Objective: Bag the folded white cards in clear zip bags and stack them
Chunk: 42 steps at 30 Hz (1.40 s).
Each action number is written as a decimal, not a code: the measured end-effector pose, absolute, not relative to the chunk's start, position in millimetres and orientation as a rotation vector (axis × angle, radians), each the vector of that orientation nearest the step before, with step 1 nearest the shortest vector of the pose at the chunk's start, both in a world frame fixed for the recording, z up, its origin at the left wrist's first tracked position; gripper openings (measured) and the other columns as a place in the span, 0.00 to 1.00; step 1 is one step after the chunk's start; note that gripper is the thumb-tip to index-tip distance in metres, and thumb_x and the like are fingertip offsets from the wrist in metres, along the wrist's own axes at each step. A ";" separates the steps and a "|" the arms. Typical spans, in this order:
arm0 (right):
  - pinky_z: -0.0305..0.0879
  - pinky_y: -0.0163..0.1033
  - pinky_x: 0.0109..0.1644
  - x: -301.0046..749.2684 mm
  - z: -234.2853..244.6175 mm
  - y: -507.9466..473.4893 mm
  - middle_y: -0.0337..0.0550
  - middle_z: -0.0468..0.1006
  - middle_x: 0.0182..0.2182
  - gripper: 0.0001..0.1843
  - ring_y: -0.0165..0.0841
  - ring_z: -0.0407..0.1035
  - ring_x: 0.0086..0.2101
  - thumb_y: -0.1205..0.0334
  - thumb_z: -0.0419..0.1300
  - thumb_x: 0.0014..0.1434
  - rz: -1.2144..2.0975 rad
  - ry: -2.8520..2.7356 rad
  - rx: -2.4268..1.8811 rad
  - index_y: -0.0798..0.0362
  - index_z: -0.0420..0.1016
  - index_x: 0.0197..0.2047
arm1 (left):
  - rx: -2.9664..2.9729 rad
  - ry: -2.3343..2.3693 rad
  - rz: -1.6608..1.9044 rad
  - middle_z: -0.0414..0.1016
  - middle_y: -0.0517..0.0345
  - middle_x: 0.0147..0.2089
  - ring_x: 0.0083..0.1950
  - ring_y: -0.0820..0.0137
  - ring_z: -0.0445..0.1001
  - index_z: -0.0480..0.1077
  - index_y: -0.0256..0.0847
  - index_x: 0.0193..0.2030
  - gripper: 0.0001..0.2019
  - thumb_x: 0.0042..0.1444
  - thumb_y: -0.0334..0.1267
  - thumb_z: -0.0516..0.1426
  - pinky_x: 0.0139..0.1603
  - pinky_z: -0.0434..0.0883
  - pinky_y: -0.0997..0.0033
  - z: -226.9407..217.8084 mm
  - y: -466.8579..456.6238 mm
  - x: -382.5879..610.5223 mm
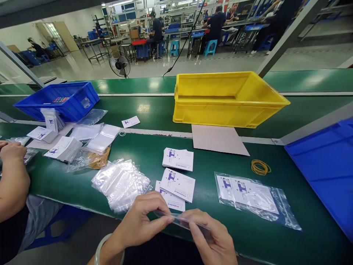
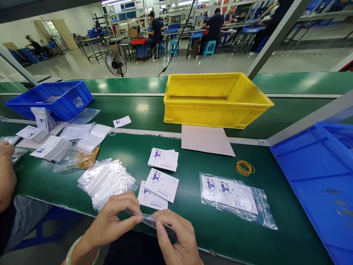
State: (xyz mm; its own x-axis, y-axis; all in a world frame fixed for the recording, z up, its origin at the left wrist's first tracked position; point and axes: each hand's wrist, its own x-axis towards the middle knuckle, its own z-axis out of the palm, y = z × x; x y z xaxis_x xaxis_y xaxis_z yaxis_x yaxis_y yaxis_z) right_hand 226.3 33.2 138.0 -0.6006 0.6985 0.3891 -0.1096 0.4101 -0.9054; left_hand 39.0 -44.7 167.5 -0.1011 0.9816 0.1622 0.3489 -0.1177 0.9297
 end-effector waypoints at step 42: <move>0.57 0.53 0.64 309.8 73.5 90.7 0.52 0.76 0.52 0.21 0.46 0.67 0.56 0.50 0.63 0.57 0.984 -1.026 -1.551 0.54 0.74 0.49 | 2.208 1.465 0.462 0.65 0.38 0.64 0.65 0.46 0.64 0.55 0.41 0.68 0.45 0.45 0.38 0.71 0.63 0.65 0.43 84.6 56.1 38.9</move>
